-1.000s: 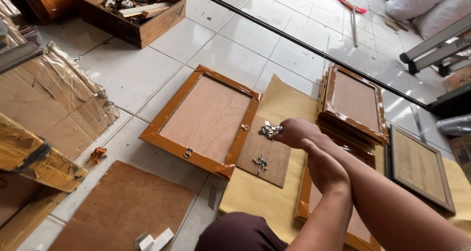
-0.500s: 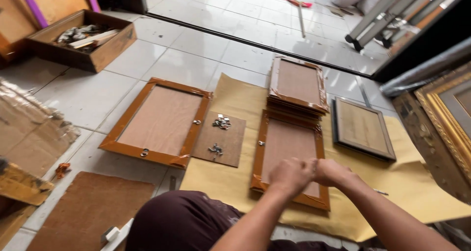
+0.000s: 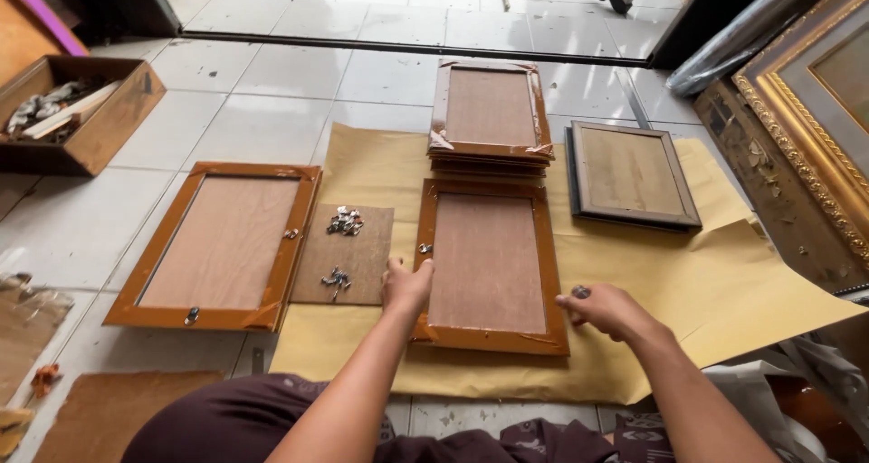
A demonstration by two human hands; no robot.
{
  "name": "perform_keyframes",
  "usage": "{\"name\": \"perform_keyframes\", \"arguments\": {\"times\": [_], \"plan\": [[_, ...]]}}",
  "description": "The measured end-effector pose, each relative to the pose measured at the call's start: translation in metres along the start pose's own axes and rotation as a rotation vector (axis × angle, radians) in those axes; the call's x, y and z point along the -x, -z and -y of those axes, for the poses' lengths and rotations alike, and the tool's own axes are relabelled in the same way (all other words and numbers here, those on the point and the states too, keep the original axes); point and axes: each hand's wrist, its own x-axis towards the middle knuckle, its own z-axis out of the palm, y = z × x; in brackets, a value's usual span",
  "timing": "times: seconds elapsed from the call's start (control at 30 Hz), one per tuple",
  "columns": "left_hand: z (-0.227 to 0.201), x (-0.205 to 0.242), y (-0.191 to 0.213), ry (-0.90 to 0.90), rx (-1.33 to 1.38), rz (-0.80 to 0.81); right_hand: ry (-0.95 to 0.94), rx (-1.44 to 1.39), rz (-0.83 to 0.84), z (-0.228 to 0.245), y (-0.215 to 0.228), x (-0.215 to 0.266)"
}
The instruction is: Removing metal hardware from wooden frames using a screwdriver.
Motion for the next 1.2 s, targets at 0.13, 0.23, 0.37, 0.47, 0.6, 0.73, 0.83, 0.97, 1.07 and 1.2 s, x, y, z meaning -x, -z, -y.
{"name": "perform_keyframes", "arguments": {"times": [0.13,0.23,0.37,0.47,0.6,0.73,0.83,0.97,1.07,1.2], "plan": [[0.011,-0.018,-0.010,0.027,-0.044,0.009,0.018,0.026,0.032,0.015,-0.010,0.004],[0.007,-0.013,-0.015,0.027,-0.047,0.056,0.048,0.104,0.027,0.011,-0.012,-0.007],[-0.006,0.023,-0.012,-0.124,-0.318,0.022,0.089,0.124,0.002,0.008,-0.008,-0.015],[-0.007,0.052,-0.024,-0.207,-0.457,0.012,0.077,0.122,-0.053,0.012,0.000,-0.003],[0.014,0.067,-0.060,-0.205,-0.585,0.050,-0.023,0.067,-0.186,0.034,0.019,0.038],[0.012,0.123,-0.051,-0.292,-0.639,0.178,-0.009,0.004,-0.279,0.026,0.016,0.034],[0.003,0.154,-0.042,-0.332,-0.737,0.306,0.002,0.047,-0.325,0.022,0.018,0.043],[-0.004,0.161,-0.035,-0.512,-0.775,0.256,0.017,0.067,-0.365,0.022,0.026,0.062],[0.001,0.132,-0.031,-0.644,-0.861,0.137,0.050,0.177,-0.340,0.027,0.025,0.073],[0.014,0.077,-0.034,-0.773,-0.996,-0.006,-0.015,0.384,-0.271,0.027,0.016,0.064]]}}
